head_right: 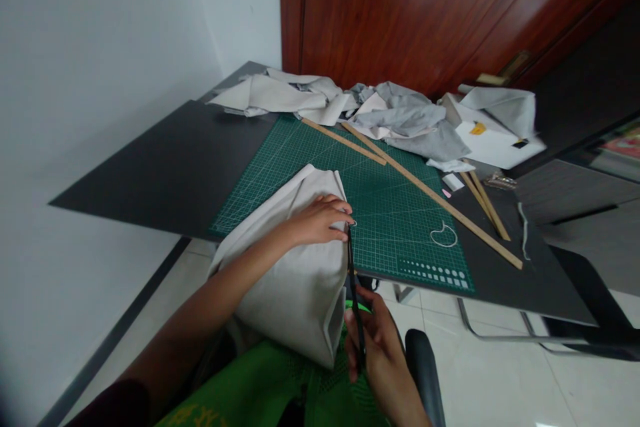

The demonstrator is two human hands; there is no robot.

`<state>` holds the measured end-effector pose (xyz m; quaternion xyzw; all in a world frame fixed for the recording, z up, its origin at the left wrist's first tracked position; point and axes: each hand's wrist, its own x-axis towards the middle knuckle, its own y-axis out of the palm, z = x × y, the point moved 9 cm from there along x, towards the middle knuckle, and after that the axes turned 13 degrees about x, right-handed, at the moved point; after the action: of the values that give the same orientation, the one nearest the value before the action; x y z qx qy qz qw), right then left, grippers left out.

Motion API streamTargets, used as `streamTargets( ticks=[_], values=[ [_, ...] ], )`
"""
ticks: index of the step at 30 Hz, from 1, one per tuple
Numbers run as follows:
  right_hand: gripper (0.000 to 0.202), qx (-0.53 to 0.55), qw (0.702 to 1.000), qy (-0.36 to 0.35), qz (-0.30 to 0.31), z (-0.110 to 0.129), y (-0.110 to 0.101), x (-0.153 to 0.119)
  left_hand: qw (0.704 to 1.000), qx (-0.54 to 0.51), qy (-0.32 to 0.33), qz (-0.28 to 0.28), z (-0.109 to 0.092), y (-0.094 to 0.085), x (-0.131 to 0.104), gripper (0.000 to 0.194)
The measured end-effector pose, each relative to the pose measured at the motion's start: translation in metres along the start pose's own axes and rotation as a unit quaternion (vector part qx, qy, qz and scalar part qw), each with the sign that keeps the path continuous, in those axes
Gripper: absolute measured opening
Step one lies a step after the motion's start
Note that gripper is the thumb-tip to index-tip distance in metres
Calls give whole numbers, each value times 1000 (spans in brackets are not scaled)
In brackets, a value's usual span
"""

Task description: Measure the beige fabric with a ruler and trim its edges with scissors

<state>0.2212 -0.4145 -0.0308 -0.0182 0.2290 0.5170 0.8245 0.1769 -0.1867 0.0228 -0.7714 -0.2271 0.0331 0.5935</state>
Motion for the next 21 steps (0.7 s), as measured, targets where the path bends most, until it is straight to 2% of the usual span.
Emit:
streamTargets(
  ticks=[8,15,21],
  values=[
    [58,62,998,15,-29,-1,1,0,1000,2,8,-3,-1,-1,0,34],
    [68,56,997,38,-28,-1,-3,2,1000,9,-7,-23,2,-2,2,44],
    [67,65,996,44,-31,-1,-5,1,1000,-1,8,-20,1,-1,3,31]
  ],
)
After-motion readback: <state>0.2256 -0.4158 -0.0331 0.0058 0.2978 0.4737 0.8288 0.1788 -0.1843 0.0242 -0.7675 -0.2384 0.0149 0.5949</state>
